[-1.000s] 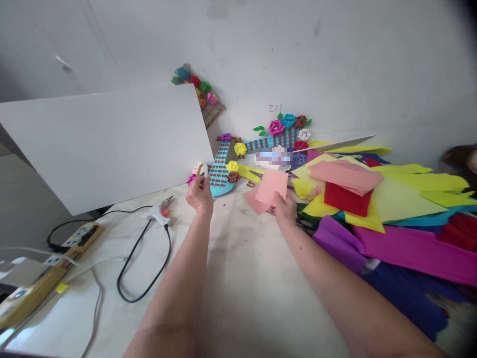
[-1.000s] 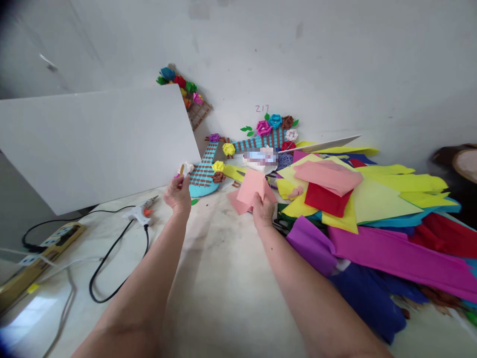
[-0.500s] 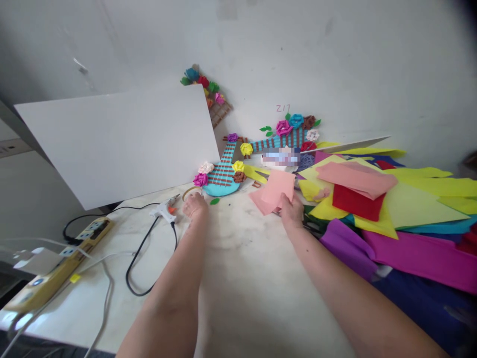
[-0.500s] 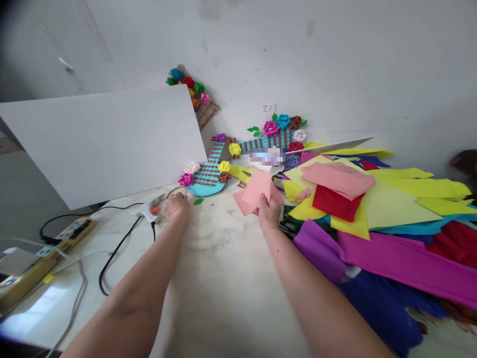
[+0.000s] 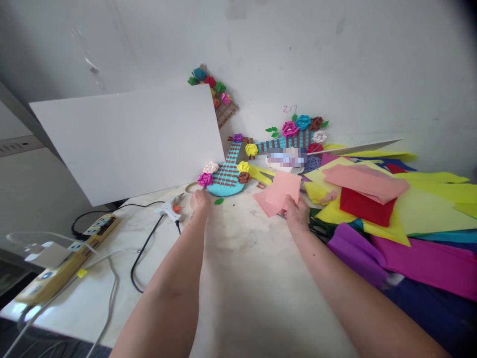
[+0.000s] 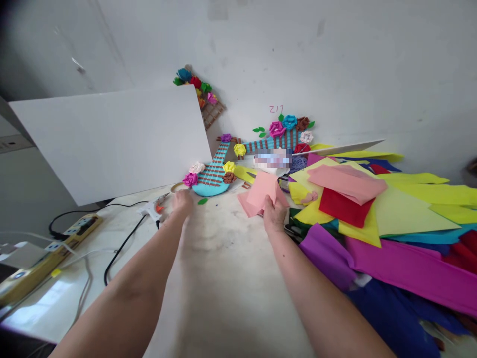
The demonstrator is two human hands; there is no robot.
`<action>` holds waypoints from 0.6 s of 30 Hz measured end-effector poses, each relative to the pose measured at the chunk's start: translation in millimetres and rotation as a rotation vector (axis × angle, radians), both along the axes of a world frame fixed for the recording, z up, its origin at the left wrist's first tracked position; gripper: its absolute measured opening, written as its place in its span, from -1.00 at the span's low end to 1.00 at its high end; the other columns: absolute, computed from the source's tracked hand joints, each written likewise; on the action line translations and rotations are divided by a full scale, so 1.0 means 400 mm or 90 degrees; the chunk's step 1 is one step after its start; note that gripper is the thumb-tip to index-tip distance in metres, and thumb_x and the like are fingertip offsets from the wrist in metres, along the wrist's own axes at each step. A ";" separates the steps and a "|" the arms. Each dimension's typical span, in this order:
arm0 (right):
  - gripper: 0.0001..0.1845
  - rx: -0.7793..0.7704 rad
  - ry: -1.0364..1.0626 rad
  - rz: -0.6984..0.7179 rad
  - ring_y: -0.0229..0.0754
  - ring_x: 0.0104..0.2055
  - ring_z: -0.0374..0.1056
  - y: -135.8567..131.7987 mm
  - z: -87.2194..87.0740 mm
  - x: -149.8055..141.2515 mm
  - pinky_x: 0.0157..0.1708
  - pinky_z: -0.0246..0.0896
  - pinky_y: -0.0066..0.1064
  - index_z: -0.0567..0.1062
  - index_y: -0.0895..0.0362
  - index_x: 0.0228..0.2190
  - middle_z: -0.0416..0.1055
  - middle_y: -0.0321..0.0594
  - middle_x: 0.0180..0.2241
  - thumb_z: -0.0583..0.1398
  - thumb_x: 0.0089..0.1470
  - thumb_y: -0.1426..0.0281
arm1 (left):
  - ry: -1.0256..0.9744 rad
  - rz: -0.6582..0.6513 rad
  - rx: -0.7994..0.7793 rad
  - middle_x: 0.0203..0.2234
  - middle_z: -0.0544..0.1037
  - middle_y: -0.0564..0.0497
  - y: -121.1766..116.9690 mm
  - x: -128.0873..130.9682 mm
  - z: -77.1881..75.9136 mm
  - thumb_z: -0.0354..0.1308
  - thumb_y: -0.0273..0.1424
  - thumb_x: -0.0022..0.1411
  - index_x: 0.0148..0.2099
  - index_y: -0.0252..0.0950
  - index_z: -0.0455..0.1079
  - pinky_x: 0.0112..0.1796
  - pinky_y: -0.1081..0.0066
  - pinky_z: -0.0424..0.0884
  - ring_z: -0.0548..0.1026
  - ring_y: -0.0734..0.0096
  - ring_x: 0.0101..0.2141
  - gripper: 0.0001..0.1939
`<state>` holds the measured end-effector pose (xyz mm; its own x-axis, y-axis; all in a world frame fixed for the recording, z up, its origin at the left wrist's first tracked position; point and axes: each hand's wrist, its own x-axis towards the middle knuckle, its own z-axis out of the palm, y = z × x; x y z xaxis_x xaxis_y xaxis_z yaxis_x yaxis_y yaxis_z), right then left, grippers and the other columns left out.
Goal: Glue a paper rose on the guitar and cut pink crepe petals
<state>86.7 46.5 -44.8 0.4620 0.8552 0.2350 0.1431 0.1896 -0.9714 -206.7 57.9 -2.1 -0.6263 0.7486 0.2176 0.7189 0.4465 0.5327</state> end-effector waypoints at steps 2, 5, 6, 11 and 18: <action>-0.54 -0.012 0.007 0.007 -0.25 -0.69 0.25 -0.007 0.010 -0.003 -0.69 0.13 -0.48 0.48 0.25 -0.26 0.32 -0.32 -0.70 0.11 -0.08 0.16 | 0.018 -0.059 -0.015 -0.25 0.53 -0.25 0.001 -0.004 -0.002 0.06 -0.53 0.07 -0.24 -0.30 0.48 -0.22 0.29 0.33 0.48 0.09 -0.17 -0.78; -0.55 -0.017 0.042 0.021 -0.27 -0.72 0.23 -0.020 0.028 -0.010 -0.75 0.09 -0.49 0.47 0.26 -0.26 0.31 -0.32 -0.67 0.12 -0.10 0.18 | 0.039 -0.107 -0.015 -0.21 0.53 -0.18 -0.003 0.001 0.004 0.08 -0.53 0.05 -0.11 -0.23 0.44 -0.18 0.33 0.32 0.46 0.14 -0.14 -0.67; -0.55 -0.014 0.055 0.025 -0.28 -0.72 0.23 -0.023 0.033 -0.011 -0.76 0.09 -0.50 0.47 0.26 -0.25 0.32 -0.31 -0.65 0.12 -0.10 0.18 | 0.041 -0.105 -0.008 -0.20 0.53 -0.19 -0.006 0.008 0.010 0.06 -0.52 0.07 -0.05 -0.25 0.42 -0.17 0.32 0.31 0.45 0.14 -0.12 -0.64; -0.59 -0.014 0.112 0.021 -0.30 -0.74 0.23 -0.019 0.034 -0.013 -0.77 0.08 -0.52 0.46 0.27 -0.31 0.32 -0.33 -0.68 0.13 -0.12 0.20 | 0.019 0.053 0.089 -0.20 0.52 -0.21 -0.028 0.083 0.060 -0.06 -0.39 0.18 -0.03 -0.25 0.41 -0.20 0.23 0.32 0.45 0.08 -0.14 -0.65; -0.69 0.005 0.255 -0.009 -0.33 -0.76 0.21 -0.004 0.041 -0.010 -0.83 -0.03 -0.56 0.41 0.20 -0.34 0.33 -0.37 -0.66 0.14 -0.15 0.27 | -0.041 -0.103 -0.059 -0.33 0.55 -0.18 -0.064 0.252 0.072 0.04 -0.08 0.06 -0.39 -0.24 0.48 -0.29 0.23 0.31 0.47 0.05 -0.23 -0.64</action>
